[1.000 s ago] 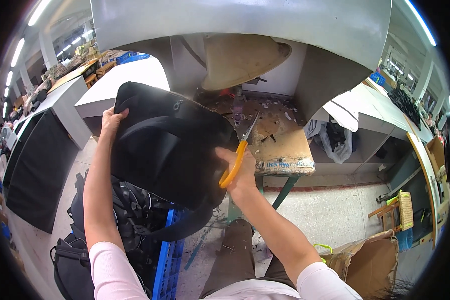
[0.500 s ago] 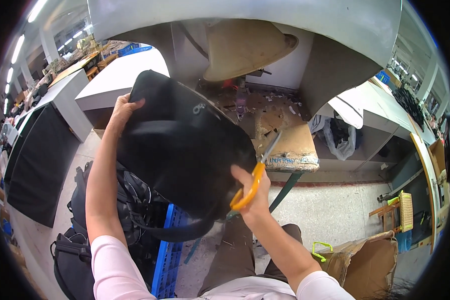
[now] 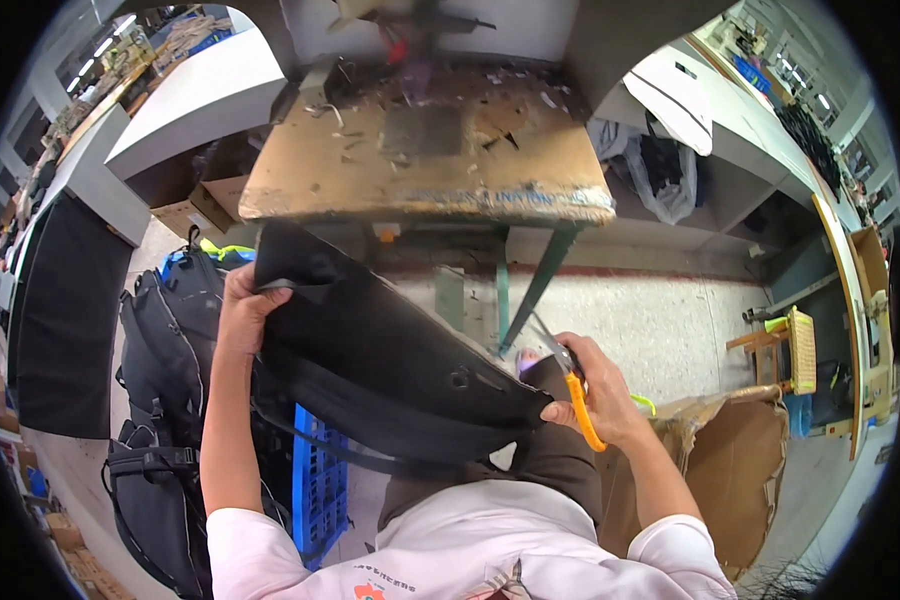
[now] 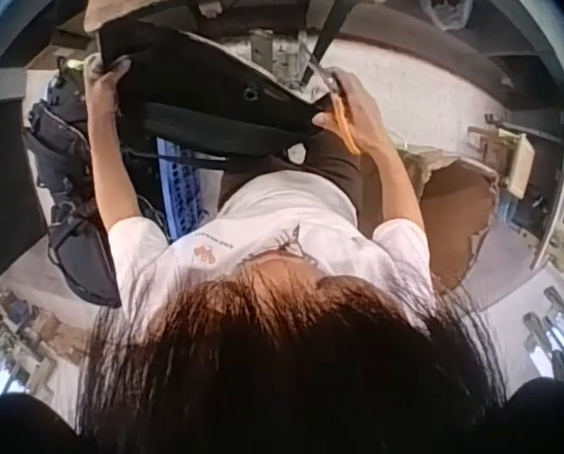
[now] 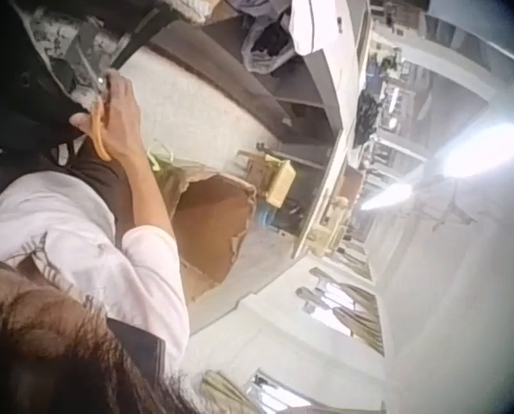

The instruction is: Trim excess fabric and thread from manufactured backpack panels using scissors.

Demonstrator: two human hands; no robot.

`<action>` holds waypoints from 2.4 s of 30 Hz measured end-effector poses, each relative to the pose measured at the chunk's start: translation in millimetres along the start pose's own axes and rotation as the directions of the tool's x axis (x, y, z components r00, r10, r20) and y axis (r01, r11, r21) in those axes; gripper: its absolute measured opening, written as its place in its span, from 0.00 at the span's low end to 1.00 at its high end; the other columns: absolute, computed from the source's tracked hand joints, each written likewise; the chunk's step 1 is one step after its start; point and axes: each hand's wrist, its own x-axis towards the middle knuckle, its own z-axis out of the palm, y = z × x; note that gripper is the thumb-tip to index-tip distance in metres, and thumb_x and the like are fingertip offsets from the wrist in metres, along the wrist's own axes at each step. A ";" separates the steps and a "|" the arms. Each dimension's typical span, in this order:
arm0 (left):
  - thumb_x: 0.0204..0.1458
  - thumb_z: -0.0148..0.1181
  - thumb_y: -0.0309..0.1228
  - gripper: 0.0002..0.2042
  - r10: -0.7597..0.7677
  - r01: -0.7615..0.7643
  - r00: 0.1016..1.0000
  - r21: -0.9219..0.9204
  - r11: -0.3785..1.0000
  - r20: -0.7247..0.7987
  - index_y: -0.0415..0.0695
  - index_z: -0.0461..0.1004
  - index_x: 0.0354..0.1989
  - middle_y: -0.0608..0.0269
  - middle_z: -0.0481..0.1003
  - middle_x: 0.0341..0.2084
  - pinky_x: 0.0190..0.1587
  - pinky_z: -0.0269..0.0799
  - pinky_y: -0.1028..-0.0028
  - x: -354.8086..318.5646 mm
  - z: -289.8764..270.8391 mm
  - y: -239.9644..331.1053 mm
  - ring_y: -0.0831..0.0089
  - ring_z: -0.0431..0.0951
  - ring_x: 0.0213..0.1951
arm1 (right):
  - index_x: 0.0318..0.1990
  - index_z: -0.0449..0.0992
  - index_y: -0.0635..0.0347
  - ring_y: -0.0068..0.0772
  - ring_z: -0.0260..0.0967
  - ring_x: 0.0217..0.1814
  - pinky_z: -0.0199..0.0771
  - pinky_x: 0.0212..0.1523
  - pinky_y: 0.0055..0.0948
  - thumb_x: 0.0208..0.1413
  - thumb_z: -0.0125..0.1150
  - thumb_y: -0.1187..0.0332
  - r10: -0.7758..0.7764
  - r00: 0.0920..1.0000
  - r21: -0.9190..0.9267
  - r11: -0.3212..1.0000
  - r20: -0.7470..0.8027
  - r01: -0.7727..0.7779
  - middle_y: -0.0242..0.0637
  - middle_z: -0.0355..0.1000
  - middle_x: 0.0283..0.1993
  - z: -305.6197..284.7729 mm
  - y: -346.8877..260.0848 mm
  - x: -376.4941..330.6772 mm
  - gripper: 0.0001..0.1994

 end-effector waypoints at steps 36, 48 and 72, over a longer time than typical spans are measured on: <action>0.36 0.64 0.20 0.11 -0.028 0.015 0.996 -0.150 0.989 -0.085 0.38 0.75 0.32 0.68 0.75 0.27 0.36 0.67 0.81 -41.6 6.7 -9.5 0.81 0.73 0.30 | 0.47 0.63 0.59 0.43 0.63 0.37 0.61 0.34 0.38 0.37 0.59 0.40 -0.066 0.972 -0.295 0.946 0.226 0.133 0.46 0.65 0.31 -17.3 -43.8 -5.7 0.36; 0.36 0.63 0.18 0.12 -0.039 0.023 0.996 -0.183 0.983 -0.084 0.37 0.75 0.33 0.66 0.75 0.28 0.36 0.68 0.81 -45.8 15.1 -10.7 0.79 0.73 0.30 | 0.39 0.65 0.60 0.44 0.67 0.27 0.67 0.28 0.38 0.43 0.57 0.45 -0.111 0.966 -0.287 0.941 0.233 0.177 0.45 0.67 0.24 -4.9 -45.2 2.0 0.26; 0.34 0.64 0.19 0.13 -0.083 0.067 0.994 -0.221 0.973 -0.064 0.40 0.75 0.32 0.67 0.75 0.29 0.37 0.68 0.79 -52.7 25.5 -10.2 0.78 0.74 0.31 | 0.36 0.64 0.61 0.41 0.65 0.21 0.65 0.23 0.34 0.43 0.55 0.42 -0.282 0.950 -0.257 0.916 0.133 0.308 0.42 0.64 0.19 5.3 -53.9 12.3 0.28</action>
